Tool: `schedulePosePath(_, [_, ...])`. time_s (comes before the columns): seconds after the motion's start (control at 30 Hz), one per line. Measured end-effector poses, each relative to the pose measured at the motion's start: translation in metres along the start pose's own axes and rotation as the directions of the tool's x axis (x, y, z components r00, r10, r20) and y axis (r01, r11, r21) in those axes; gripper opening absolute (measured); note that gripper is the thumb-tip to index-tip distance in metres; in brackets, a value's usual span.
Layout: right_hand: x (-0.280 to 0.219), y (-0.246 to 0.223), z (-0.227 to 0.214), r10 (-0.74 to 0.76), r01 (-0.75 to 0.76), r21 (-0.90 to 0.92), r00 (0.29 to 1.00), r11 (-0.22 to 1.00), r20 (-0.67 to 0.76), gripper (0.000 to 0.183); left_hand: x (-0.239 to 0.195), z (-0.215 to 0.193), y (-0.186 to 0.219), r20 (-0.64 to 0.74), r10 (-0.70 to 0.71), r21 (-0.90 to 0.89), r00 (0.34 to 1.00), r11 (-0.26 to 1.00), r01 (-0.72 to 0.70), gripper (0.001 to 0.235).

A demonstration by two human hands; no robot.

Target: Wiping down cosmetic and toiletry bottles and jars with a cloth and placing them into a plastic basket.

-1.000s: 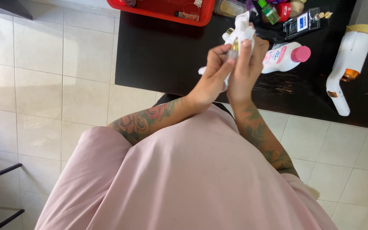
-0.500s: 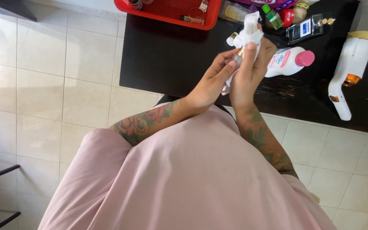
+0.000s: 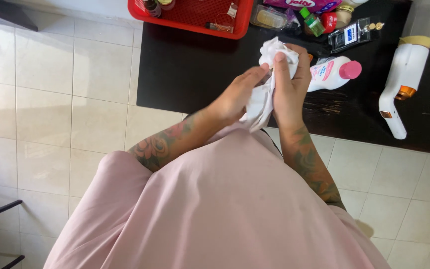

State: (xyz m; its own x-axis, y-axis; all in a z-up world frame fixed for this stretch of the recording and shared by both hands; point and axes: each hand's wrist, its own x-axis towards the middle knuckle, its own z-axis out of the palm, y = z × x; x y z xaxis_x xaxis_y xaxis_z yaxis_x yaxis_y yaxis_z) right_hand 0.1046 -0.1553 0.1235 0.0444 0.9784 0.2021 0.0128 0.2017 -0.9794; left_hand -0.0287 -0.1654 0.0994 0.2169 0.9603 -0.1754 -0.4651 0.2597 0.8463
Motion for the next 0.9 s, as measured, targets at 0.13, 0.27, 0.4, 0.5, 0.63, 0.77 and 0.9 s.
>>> schedulePosePath(0.13, [0.004, -0.001, -0.006, 0.084, -0.083, -0.025, 0.995, 0.996, 0.046, 0.027, 0.006, -0.006, 0.015, 0.2, -0.455, -0.242, 0.868, 0.835, 0.494, 0.04])
schedulePosePath(0.27, [0.002, 0.012, 0.001, 0.1, -0.099, -0.068, 0.995, 0.993, 0.005, 0.028, 0.006, -0.007, -0.035, -0.034, 0.161, 0.467, 0.986, 0.875, -0.127, 0.049])
schedulePosePath(0.4, [-0.003, 0.012, 0.019, 0.15, -0.143, 0.092, 0.986, 0.985, -0.074, 0.031, 0.021, -0.019, -0.07, -0.101, 0.052, 0.365, 0.994, 0.931, -0.011, 0.049])
schedulePosePath(0.5, [-0.014, 0.021, 0.027, -0.007, -0.005, -0.167, 0.998, 0.986, -0.069, 0.032, 0.029, -0.023, -0.061, 0.124, -0.111, -0.317, 0.986, 0.937, 0.145, 0.055])
schedulePosePath(0.63, [-0.023, 0.019, 0.034, -0.212, 0.224, -0.449, 0.974, 0.865, 0.078, 0.031, 0.038, -0.026, -0.043, -0.003, -0.365, -0.524, 0.931, 0.794, 0.309, 0.046])
schedulePosePath(0.77, [-0.023, -0.006, 0.041, -0.252, 0.317, -0.486, 0.948, 0.814, 0.196, 0.033, 0.058, -0.056, -0.069, 0.06, -0.333, -0.673, 0.941, 0.683, 0.284, 0.034])
schedulePosePath(0.9, [-0.017, -0.002, 0.036, -0.216, 0.301, -0.456, 0.949, 0.837, 0.23, 0.031, 0.048, -0.041, -0.011, 0.073, -0.412, -0.745, 0.908, 0.583, 0.324, 0.05])
